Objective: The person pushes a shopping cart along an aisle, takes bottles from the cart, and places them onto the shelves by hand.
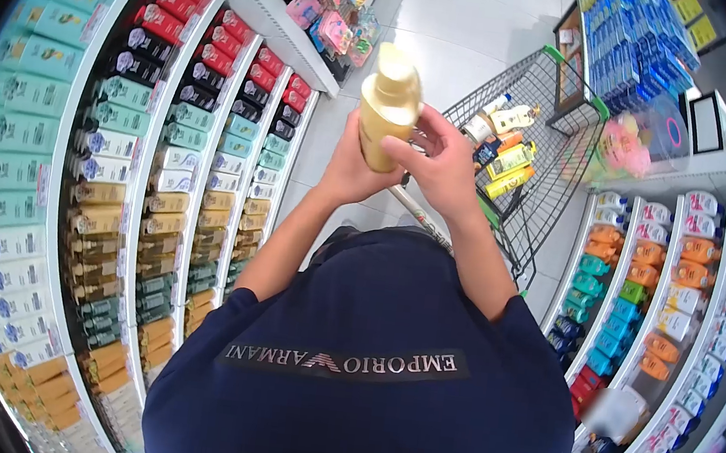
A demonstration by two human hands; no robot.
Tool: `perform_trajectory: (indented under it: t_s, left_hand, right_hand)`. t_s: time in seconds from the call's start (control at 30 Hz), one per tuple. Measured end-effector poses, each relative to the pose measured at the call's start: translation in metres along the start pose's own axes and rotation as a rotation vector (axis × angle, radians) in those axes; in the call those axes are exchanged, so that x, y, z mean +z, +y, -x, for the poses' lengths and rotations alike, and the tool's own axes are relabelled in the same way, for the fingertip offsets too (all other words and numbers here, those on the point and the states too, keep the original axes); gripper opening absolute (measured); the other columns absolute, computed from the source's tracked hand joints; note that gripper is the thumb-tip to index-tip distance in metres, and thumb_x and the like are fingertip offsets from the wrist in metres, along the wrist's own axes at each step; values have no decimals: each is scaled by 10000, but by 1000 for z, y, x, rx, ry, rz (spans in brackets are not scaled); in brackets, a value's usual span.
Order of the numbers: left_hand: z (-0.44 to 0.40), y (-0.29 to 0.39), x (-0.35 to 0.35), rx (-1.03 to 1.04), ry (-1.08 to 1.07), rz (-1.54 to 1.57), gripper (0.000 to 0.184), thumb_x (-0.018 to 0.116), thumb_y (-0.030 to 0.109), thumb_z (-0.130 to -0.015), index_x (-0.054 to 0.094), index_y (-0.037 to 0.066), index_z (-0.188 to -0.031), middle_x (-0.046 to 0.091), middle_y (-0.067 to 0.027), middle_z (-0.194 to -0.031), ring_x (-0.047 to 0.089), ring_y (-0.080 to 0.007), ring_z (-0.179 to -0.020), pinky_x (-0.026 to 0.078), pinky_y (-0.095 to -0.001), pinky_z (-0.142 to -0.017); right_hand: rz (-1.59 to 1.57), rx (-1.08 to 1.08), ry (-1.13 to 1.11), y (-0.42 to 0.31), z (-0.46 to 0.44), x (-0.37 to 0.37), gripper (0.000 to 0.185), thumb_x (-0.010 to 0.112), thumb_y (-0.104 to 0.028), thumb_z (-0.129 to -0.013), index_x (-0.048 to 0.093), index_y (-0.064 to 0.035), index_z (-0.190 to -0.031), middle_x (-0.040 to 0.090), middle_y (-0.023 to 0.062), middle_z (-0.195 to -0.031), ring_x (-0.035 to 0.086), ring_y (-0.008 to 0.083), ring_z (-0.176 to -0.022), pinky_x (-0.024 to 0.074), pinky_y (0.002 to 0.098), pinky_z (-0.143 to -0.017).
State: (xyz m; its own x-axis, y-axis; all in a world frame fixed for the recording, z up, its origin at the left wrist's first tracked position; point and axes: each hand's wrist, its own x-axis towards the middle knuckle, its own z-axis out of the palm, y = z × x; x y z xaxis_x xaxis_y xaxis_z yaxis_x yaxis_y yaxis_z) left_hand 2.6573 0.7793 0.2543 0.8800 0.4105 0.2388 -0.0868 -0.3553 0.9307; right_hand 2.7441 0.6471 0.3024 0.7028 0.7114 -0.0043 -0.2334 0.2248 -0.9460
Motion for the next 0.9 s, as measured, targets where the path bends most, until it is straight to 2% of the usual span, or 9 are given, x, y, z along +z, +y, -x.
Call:
perform_trajectory:
  t_s: [0.07, 0.2, 0.23, 0.3, 0.37, 0.47, 0.53, 0.63, 0.9]
  left_hand:
    - [1, 8, -26, -92, -167, 247, 822, 766, 97, -634, 355, 20, -1342, 579, -145, -1119, 627, -282, -964, 518, -407, -828]
    - [15, 9, -36, -199, -637, 1058, 804, 782, 201, -624, 405, 41, -1316, 576, -137, -1089, 644, -265, -899, 536, -386, -774]
    - [20, 9, -36, -205, -629, 1060, 804, 782, 201, -624, 405, 41, -1316, 576, -137, -1089, 644, -265, -899, 536, -386, -774]
    - [26, 10, -34, -277, -797, 1398, 797, 781, 278, -651, 410, 40, -1315, 579, -168, -1065, 646, -289, -870, 543, -379, -744]
    - [28, 6, -37, -325, -778, 1425, 805, 779, 295, -667, 400, 32, -1326, 580, -183, -1068, 648, -302, -879, 547, -392, -750]
    - [28, 9, -44, -427, -705, 1361, 816, 783, 326, -677, 410, 7, -1328, 595, -205, -1080, 650, -324, -927, 552, -424, -790]
    - [25, 18, -50, -478, -641, 1273, 818, 789, 339, -672, 430, -11, -1319, 609, -212, -1089, 651, -332, -965, 551, -443, -824]
    - [21, 20, -54, -387, -401, 703, 627, 747, 183, -759, 477, -19, -1289, 650, -152, -1075, 677, -271, -955, 564, -405, -834]
    - [46, 10, -65, -402, -171, 699, 577, 687, 315, -836, 490, -36, -1249, 652, -161, -1022, 693, -269, -876, 580, -379, -761]
  right_hand:
    - [52, -157, -108, 12, -8, -3, 573, 726, -134, -856, 472, 52, -1335, 559, 133, -1306, 549, 182, -1192, 434, 321, -1021]
    - [-165, 32, -323, 0, -5, 13, 599, 696, -133, -876, 414, 44, -1373, 553, 115, -1297, 537, 181, -1185, 422, 341, -1027]
    - [-151, 77, -321, -7, -3, 20, 540, 710, -138, -860, 459, 35, -1305, 603, 105, -1183, 608, 153, -1031, 513, 306, -890]
    - [-111, 130, -331, -6, -1, 23, 501, 716, -138, -851, 479, 32, -1259, 623, 97, -1111, 626, 135, -946, 534, 280, -797]
    - [-37, 162, -308, -5, -1, 28, 427, 727, -134, -831, 512, 23, -1165, 653, 68, -939, 644, 93, -752, 546, 224, -584]
    - [-24, 300, -312, -8, -3, 18, 432, 745, -129, -811, 534, 31, -1153, 663, 71, -946, 651, 102, -801, 555, 238, -659]
    - [-2, 190, -234, -9, -5, 26, 434, 758, -136, -799, 550, 29, -1142, 669, 75, -951, 653, 105, -816, 551, 243, -689]
    - [85, 53, -154, 0, -13, 27, 432, 780, -146, -776, 579, 25, -1119, 677, 82, -963, 653, 109, -841, 541, 252, -740]
    - [39, 120, -224, 19, -30, 57, 409, 758, -161, -791, 593, 21, -1118, 673, 75, -979, 646, 106, -832, 531, 252, -732]
